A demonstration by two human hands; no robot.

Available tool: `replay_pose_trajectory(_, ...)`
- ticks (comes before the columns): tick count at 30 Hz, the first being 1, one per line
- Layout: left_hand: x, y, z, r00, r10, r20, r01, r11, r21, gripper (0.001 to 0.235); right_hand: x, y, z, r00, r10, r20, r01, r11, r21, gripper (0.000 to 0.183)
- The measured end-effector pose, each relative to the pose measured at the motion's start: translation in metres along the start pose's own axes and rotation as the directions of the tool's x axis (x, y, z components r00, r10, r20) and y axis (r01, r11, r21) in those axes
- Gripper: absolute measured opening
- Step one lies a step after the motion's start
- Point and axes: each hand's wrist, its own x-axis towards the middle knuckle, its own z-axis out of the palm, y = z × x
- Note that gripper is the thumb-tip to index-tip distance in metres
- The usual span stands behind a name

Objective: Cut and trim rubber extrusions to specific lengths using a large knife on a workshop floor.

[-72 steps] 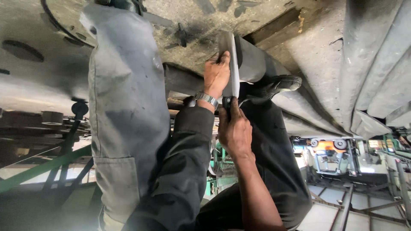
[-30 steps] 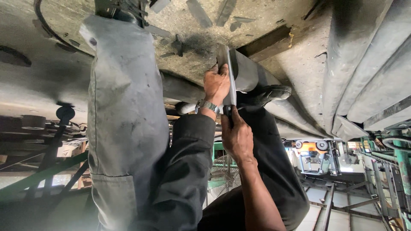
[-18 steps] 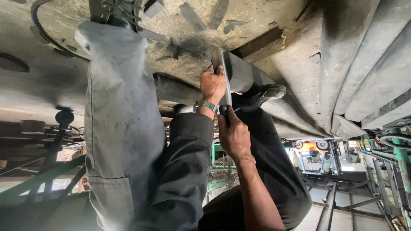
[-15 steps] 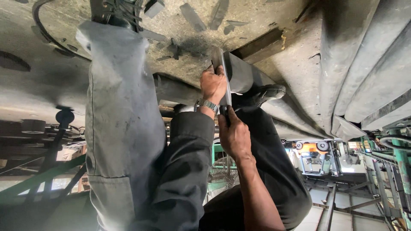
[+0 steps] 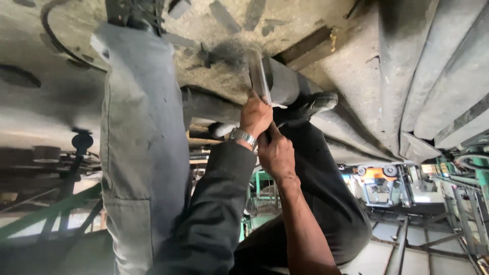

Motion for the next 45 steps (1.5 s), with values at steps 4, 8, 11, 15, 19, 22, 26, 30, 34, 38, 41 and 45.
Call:
replay_pose_trajectory(4,-0.002,-0.003,0.004,0.996,-0.058,0.063,0.055,0.997,0.051,0.032,-0.001,0.003,0.001,1.0,-0.031,0.006,0.03,0.999,0.013,0.047)
replay_pose_trajectory(8,-0.003,0.019,-0.018,0.985,-0.108,0.135,0.107,0.994,0.018,0.028,-0.001,-0.001,-0.001,0.999,0.027,0.039,-0.028,0.999,0.024,0.043)
replay_pose_trajectory(11,0.015,0.014,-0.012,0.973,-0.192,0.13,0.193,0.981,0.0,0.028,0.009,-0.008,-0.001,1.0,0.023,0.001,-0.023,0.999,0.045,0.045)
replay_pose_trajectory(15,0.037,-0.003,-0.001,0.993,-0.106,0.061,0.104,0.994,0.037,0.029,0.023,-0.013,0.004,0.996,0.062,0.059,-0.062,0.998,0.009,0.044)
replay_pose_trajectory(19,0.032,-0.031,0.005,0.997,-0.077,0.014,0.077,0.997,-0.016,0.039,0.007,-0.018,0.005,0.995,0.088,0.047,-0.087,0.996,-0.013,0.057)
replay_pose_trajectory(22,0.018,-0.018,0.004,0.98,-0.151,0.131,0.141,0.986,0.084,0.037,-0.003,0.0,0.011,0.997,0.079,0.01,-0.079,0.997,-0.021,0.05)
replay_pose_trajectory(26,-0.028,-0.021,-0.001,0.979,-0.116,0.165,0.098,0.989,0.112,0.035,-0.041,0.022,0.017,0.996,0.027,-0.086,-0.026,1.0,0.008,0.048)
replay_pose_trajectory(30,0.004,-0.007,-0.007,0.998,-0.04,0.049,0.038,0.998,0.04,0.04,-0.017,0.01,0.007,0.999,0.039,-0.015,-0.038,0.998,0.049,0.053)
replay_pose_trajectory(34,0.002,0.041,-0.043,0.962,-0.222,0.161,0.214,0.975,0.065,0.039,-0.007,0.003,0.001,0.994,0.092,0.066,-0.091,0.996,-0.019,0.051)
replay_pose_trajectory(38,0.051,-0.001,-0.015,0.97,-0.225,0.092,0.212,0.969,0.128,0.047,0.029,0.018,0.04,0.993,-0.064,-0.097,0.069,0.996,0.056,0.055)
replay_pose_trajectory(41,0.04,-0.027,-0.018,0.981,-0.186,0.059,0.168,0.958,0.231,0.046,0.001,0.005,0.026,0.998,0.066,0.002,-0.066,0.995,0.073,0.062)
replay_pose_trajectory(45,0.05,-0.018,-0.028,0.956,-0.213,0.202,0.183,0.971,0.156,0.046,-0.005,0.015,0.011,0.995,0.09,-0.036,-0.082,0.981,0.173,0.065)
